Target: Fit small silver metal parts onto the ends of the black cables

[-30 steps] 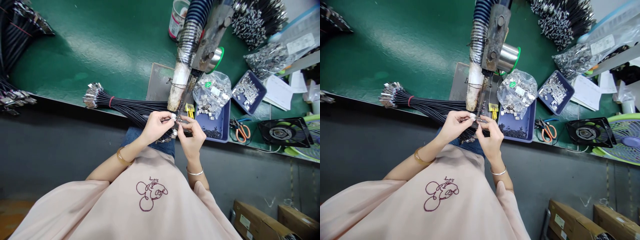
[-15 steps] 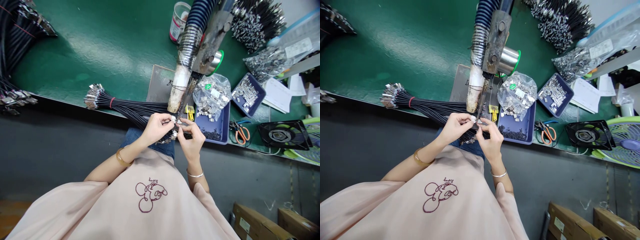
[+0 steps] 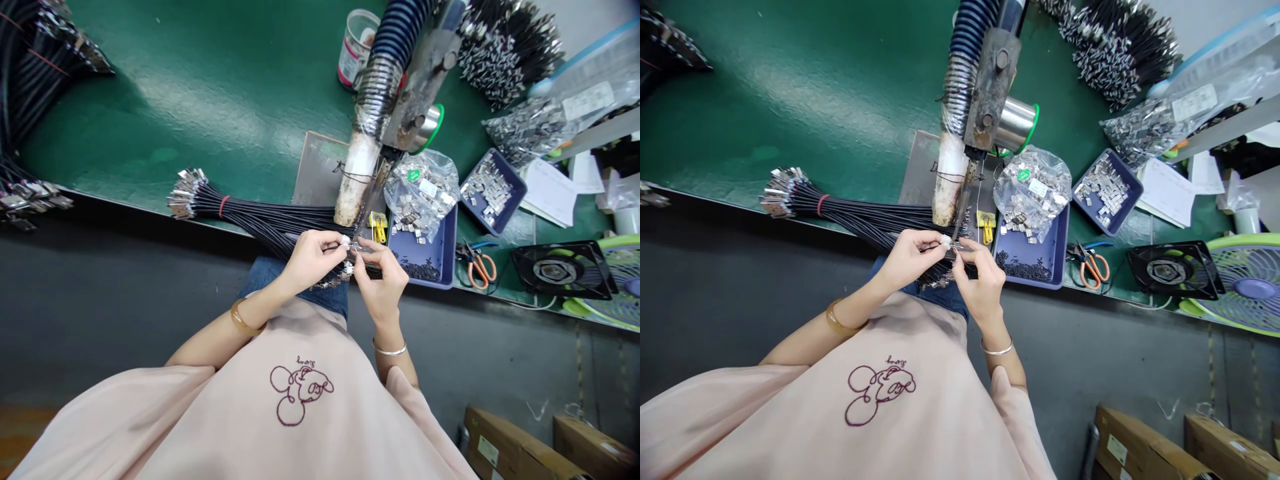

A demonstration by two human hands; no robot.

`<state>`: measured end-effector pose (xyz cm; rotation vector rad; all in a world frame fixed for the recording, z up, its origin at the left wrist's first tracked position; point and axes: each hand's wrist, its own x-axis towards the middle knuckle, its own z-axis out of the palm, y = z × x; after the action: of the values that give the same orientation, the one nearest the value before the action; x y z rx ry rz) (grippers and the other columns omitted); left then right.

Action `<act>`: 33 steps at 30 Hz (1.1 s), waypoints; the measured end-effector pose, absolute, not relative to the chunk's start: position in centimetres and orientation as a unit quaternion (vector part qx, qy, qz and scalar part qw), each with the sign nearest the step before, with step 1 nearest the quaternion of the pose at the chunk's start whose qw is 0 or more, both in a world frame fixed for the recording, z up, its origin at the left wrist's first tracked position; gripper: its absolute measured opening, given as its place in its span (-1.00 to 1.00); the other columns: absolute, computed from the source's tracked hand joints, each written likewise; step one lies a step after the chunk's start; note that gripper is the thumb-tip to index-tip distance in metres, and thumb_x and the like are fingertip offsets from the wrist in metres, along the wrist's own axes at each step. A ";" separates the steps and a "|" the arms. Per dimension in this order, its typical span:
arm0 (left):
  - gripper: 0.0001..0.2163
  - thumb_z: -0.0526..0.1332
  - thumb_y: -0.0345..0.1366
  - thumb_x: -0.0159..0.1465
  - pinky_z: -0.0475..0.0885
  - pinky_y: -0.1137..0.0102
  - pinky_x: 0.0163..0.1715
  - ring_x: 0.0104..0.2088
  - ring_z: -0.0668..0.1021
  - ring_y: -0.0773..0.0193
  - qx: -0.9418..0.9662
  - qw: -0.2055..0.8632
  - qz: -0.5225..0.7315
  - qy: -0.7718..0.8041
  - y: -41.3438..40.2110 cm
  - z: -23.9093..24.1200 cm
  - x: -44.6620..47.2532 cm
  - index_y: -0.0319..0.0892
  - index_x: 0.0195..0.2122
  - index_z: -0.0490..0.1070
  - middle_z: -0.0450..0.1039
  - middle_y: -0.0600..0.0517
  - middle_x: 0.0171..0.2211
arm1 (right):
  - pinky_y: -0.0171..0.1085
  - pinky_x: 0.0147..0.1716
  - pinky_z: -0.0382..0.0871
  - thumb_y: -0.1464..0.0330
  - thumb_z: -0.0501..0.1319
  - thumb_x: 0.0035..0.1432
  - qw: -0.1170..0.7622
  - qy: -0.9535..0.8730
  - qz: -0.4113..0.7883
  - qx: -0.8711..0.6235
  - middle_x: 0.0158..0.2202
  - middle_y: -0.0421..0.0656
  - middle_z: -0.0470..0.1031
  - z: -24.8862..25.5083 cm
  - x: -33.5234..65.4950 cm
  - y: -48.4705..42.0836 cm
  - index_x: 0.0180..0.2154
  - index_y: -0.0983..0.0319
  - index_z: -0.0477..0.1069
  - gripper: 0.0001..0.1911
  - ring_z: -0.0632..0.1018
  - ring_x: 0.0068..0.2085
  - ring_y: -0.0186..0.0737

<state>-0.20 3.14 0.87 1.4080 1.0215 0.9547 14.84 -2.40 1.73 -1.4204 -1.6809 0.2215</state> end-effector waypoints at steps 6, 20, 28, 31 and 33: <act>-0.80 0.21 -0.32 0.19 0.12 0.50 -0.57 -0.59 0.23 0.45 0.597 0.612 0.360 0.373 3.7 1.3 -1.1 -0.26 -0.56 0.40 0.20 0.14 -0.64 | -0.26 -0.20 0.56 0.53 0.23 0.24 0.403 -0.752 0.015 -0.521 -0.07 -0.02 0.64 1.2 16.0 -2.6 -0.20 0.18 0.37 -0.85 0.67 -0.08 -0.19; -0.87 0.24 -0.38 0.25 0.30 0.51 -0.49 -0.54 0.42 0.42 0.702 0.545 0.344 0.304 3.0 2.9 -3.1 -0.29 -0.40 0.55 0.50 0.05 -0.54 | -0.40 -0.61 0.24 0.23 0.16 0.34 0.468 -0.559 0.211 -0.652 -0.59 -0.39 0.35 2.0 15.5 -3.3 -0.25 0.14 0.28 -0.86 0.37 -0.65 -0.43; -0.81 0.18 -0.37 0.27 0.23 0.52 -0.56 -0.60 0.35 0.45 0.678 0.572 0.325 0.327 2.7 2.1 -2.8 -0.29 -0.47 0.46 0.38 0.09 -0.62 | -0.38 -0.53 0.19 0.32 0.24 0.28 0.346 -0.711 0.029 -0.612 -0.64 -0.37 0.28 2.3 14.2 -4.9 -0.20 0.20 0.45 -0.91 0.32 -0.62 -0.44; -0.80 0.18 -0.37 0.27 0.18 0.53 -0.57 -0.60 0.29 0.47 0.697 0.568 0.310 0.309 2.9 2.1 -3.1 -0.28 -0.49 0.43 0.30 0.13 -0.64 | -0.39 -0.51 0.22 0.34 0.15 0.34 0.349 -0.697 0.096 -0.619 -0.57 -0.31 0.39 2.1 13.6 -4.7 -0.25 0.21 0.43 -0.88 0.37 -0.59 -0.44; -0.84 0.19 -0.39 0.27 0.16 0.53 -0.57 -0.59 0.27 0.47 0.705 0.566 0.310 0.296 2.9 2.2 -3.3 -0.28 -0.45 0.45 0.29 0.14 -0.62 | -0.40 -0.55 0.20 0.30 0.13 0.35 0.358 -0.669 0.199 -0.620 -0.56 -0.32 0.39 2.3 14.0 -4.6 -0.27 0.20 0.39 -0.85 0.34 -0.60 -0.46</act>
<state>-3.27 2.89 2.20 1.6569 0.6954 0.7293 14.02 -4.64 2.33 -1.5998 -1.7260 0.5122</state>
